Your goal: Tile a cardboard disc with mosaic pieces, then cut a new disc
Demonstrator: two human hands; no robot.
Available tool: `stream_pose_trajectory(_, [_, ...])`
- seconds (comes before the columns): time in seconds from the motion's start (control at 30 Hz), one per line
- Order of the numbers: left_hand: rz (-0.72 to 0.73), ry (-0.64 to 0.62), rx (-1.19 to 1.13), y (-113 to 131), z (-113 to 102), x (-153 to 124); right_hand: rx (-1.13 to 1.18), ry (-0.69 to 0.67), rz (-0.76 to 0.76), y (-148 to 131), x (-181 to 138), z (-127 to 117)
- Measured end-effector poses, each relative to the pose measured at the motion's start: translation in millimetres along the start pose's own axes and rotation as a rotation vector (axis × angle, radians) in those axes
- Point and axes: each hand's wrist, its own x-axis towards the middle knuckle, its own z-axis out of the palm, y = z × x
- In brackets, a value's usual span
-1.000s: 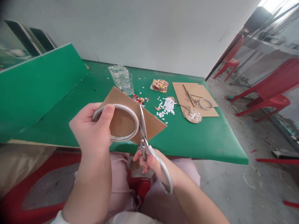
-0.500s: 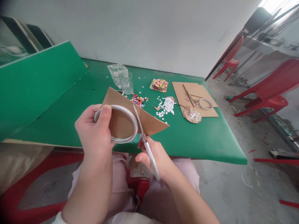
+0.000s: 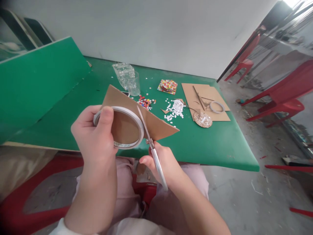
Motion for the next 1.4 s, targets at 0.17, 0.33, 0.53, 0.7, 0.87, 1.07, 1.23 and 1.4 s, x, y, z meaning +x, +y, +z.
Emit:
stream_pose_trajectory(0.17, [0.032,-0.006,0.012,0.8,0.0,1.1,-0.051,0.013,-0.008,0.5,-1.6,-0.9])
stream_pose_trajectory(0.33, [0.053,-0.006,0.018,1.3,0.2,2.6,-0.058,0.036,0.005,3.0,-3.6,-1.0])
stream_pose_trajectory(0.53, [0.048,-0.02,0.041,2.2,0.2,2.2,-0.022,0.062,0.048,0.7,-3.5,1.6])
stream_pose_trajectory(0.7, [0.032,-0.025,0.057,4.6,0.7,2.5,-0.02,0.085,0.042,1.0,-3.3,1.4])
stream_pose_trajectory(0.87, [0.029,-0.044,0.049,6.9,0.4,3.7,-0.055,0.112,0.017,3.2,-3.7,-0.2])
stream_pose_trajectory(1.07, [0.056,-0.025,0.029,7.8,0.5,5.7,-0.05,0.114,0.012,3.2,-4.7,-2.5])
stream_pose_trajectory(1.23, [0.069,-0.019,0.001,11.5,1.1,6.0,-0.033,0.121,0.015,1.2,-3.8,-3.8])
stream_pose_trajectory(1.4, [0.046,-0.026,-0.044,16.2,0.6,7.4,-0.033,0.121,0.001,0.8,-3.6,-5.1])
